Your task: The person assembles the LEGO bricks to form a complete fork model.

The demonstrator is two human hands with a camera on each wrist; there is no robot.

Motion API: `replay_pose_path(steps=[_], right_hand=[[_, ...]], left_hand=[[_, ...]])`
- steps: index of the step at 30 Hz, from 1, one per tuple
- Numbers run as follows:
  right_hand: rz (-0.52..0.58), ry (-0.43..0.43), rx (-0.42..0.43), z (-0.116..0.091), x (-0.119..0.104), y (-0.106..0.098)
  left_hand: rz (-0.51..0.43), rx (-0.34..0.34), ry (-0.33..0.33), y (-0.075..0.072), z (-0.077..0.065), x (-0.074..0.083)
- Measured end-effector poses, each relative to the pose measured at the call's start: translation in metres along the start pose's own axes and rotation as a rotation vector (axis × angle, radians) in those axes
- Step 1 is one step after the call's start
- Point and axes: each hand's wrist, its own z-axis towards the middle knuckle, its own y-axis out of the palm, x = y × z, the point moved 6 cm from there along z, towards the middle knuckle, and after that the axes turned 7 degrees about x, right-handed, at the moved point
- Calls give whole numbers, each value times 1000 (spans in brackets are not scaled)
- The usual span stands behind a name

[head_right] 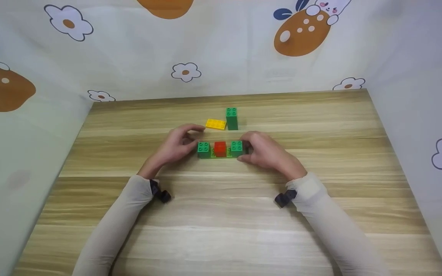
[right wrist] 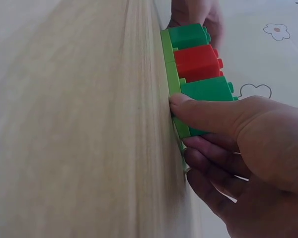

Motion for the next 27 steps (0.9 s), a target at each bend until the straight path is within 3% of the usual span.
replay_pose_path(steps=[6,14,19,27], right_hand=[[-13,-23,17,1,0,0],[-5,-19,14,1,1,0],[-3,-8,8,2,2,0],[-4,-4,3,2,2,0]], left_hand=[[18,56,-26,0,16,0],[15,7,-103,6,35,-2],[6,-5,-128,8,41,-4],[-26,39,-172,9,45,-12]])
